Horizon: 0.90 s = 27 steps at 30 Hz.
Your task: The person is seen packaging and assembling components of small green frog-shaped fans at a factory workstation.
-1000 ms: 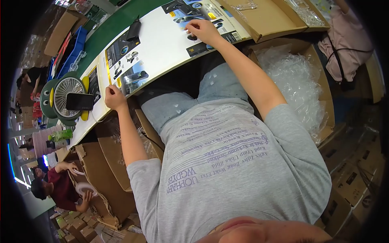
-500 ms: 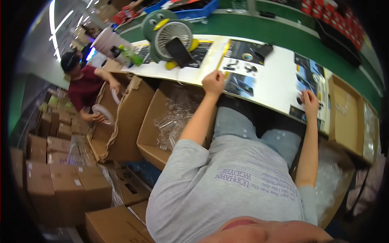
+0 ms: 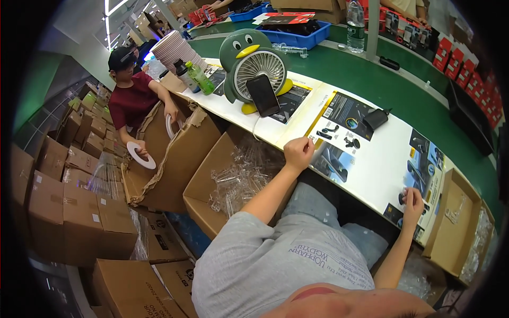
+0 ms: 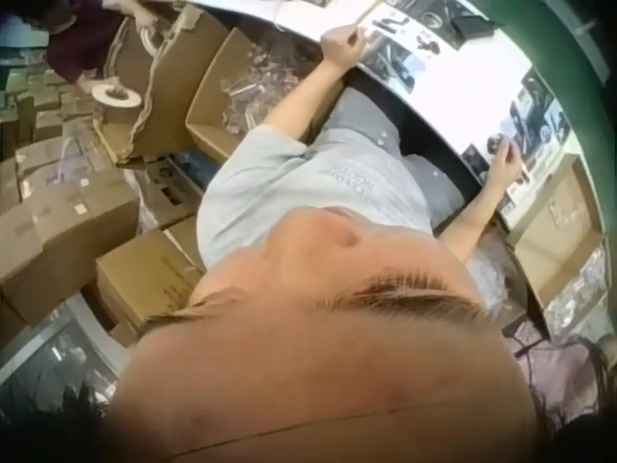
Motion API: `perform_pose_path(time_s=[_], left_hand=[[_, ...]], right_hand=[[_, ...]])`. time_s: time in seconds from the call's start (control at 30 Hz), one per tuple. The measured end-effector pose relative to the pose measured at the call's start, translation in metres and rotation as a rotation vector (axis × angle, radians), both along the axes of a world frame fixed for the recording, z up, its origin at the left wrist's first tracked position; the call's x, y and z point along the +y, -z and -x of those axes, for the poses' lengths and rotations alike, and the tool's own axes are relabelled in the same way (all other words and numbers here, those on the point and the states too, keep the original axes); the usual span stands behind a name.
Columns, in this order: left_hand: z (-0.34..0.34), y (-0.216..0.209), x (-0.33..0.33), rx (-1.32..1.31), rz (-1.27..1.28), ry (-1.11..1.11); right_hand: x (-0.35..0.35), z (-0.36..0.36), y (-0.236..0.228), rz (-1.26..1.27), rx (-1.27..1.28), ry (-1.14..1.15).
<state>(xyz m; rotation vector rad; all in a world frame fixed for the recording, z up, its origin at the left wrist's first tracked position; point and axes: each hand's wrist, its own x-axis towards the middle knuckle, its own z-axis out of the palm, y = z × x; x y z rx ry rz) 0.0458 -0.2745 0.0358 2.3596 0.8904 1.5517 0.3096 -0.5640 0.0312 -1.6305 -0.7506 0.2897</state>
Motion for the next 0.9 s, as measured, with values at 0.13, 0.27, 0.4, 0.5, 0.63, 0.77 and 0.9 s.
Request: perform_pose_path(time_s=[0.13, 0.27, 0.4, 0.5, 0.63, 0.77, 0.9], left_hand=[[0.002, -0.001, -0.001, 0.013, 0.009, 0.008], [0.001, -0.001, 0.0, 0.027, 0.017, 0.018], [0.001, -0.004, -0.001, 0.074, 0.059, 0.03], [0.008, -0.009, 0.002, 0.128, 0.204, 0.054], [0.03, -0.051, 0.023, 0.115, 0.036, 0.04], [0.055, -0.062, 0.076, -0.107, 0.25, -0.277], [0.09, -0.009, 0.139, -0.232, 0.295, -0.367]], right_hand=[[0.001, 0.006, -0.005, 0.058, -0.015, 0.004], [0.002, 0.009, -0.009, 0.107, -0.027, -0.003], [0.003, 0.014, -0.015, 0.155, -0.044, 0.018], [0.007, 0.016, -0.019, 0.159, -0.038, 0.029], [0.004, 0.017, -0.022, 0.143, -0.031, 0.027], [0.001, 0.016, -0.022, 0.161, -0.03, -0.012], [0.003, 0.017, -0.022, 0.145, -0.012, -0.026]])
